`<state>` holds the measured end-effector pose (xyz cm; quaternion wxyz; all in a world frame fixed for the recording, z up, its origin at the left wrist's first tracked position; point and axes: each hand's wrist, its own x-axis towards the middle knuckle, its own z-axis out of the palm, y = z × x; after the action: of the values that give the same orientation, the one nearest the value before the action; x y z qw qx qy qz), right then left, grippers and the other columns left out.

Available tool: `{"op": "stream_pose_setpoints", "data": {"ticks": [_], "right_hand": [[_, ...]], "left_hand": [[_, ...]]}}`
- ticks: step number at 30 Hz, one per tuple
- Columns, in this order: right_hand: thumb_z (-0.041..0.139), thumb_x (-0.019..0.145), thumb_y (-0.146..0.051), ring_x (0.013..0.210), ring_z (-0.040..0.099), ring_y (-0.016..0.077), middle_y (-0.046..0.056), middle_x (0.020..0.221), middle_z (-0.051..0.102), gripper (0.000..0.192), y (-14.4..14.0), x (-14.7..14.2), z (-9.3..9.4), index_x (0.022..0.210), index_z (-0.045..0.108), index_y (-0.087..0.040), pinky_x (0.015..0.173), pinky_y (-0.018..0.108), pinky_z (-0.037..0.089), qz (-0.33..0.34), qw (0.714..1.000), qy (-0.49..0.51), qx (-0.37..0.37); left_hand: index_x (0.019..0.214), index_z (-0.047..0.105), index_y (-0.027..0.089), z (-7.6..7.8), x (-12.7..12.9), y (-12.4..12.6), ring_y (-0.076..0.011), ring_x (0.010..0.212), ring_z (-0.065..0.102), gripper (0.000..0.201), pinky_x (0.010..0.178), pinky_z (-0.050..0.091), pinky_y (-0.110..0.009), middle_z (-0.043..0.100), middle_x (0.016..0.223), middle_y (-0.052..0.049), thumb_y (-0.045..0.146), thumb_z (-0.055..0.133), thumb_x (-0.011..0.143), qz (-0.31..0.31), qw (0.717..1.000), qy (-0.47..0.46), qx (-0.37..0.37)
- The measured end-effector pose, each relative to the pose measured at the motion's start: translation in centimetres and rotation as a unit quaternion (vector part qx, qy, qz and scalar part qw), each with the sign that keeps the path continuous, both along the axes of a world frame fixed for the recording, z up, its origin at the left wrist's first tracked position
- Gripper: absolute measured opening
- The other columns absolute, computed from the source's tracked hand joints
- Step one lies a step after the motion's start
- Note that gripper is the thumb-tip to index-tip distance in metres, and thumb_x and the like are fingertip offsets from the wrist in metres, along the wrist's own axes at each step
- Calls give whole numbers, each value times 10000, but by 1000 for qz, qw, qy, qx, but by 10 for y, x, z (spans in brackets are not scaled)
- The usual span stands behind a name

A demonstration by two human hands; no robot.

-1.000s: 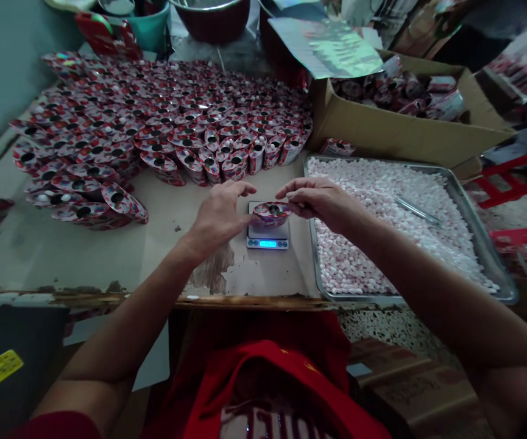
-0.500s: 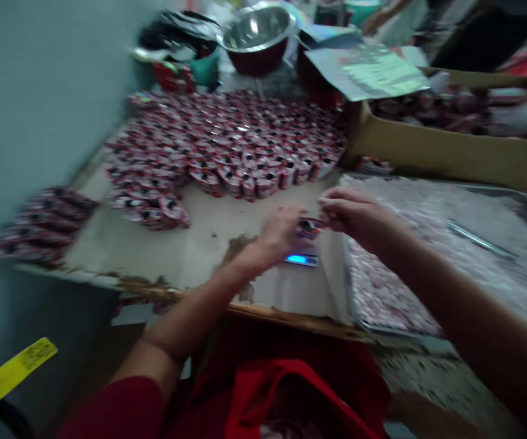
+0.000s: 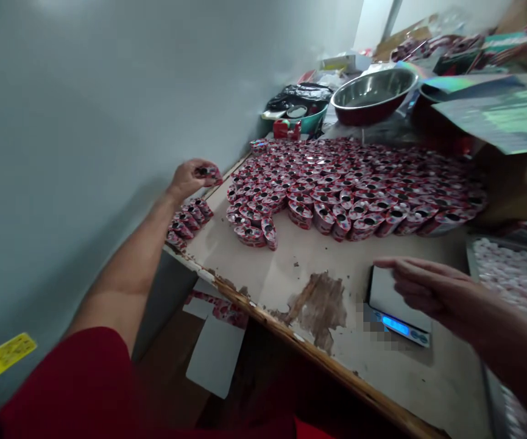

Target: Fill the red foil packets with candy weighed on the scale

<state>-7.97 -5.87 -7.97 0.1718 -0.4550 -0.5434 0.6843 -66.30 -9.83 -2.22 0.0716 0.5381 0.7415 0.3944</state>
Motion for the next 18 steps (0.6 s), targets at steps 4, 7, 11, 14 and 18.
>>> {"op": "stream_pose_setpoints", "data": {"ticks": [4, 7, 11, 14, 18], "right_hand": [[691, 932, -565, 558, 361, 162, -31, 653, 434, 431, -13, -104, 12, 1225, 739, -252, 572, 310, 262, 111, 960, -19, 255], [520, 1048, -308, 605, 487, 185, 10, 682, 597, 397, 4, -169, 4, 1403, 693, -269, 620, 315, 249, 227, 824, -170, 490], [438, 1046, -113, 684, 601, 191, 66, 838, 754, 532, 43, -225, -6, 1478, 663, -328, 616, 335, 192, 375, 635, -305, 602], [459, 1063, -119, 744, 640, 187, 73, 901, 782, 427, 57, -246, -6, 1353, 716, -300, 615, 333, 193, 443, 576, -325, 606], [447, 1054, -88, 785, 656, 198, 105, 974, 796, 368, 48, -236, 5, 1263, 724, -213, 613, 345, 211, 464, 551, -308, 622]], "left_hand": [[982, 747, 165, -24, -54, 18, -184, 862, 631, 635, 882, 536, -363, 769, 876, -13, 517, 938, 489, -11, 991, -53, -123], [917, 748, 169, -40, -62, 14, -159, 787, 613, 606, 824, 535, -332, 752, 792, 8, 565, 923, 493, -52, 980, -69, -182], [913, 756, 179, -57, -65, 7, -110, 824, 581, 567, 859, 492, -250, 734, 839, 52, 701, 763, 694, -93, 971, 12, -218], [879, 738, 202, -67, -63, 6, -107, 839, 540, 582, 869, 453, -233, 702, 842, 62, 763, 715, 729, -84, 972, 81, -206], [781, 681, 226, -77, -52, 2, -117, 766, 475, 659, 839, 409, -266, 624, 729, 66, 879, 669, 702, -74, 978, 106, -166]]}}
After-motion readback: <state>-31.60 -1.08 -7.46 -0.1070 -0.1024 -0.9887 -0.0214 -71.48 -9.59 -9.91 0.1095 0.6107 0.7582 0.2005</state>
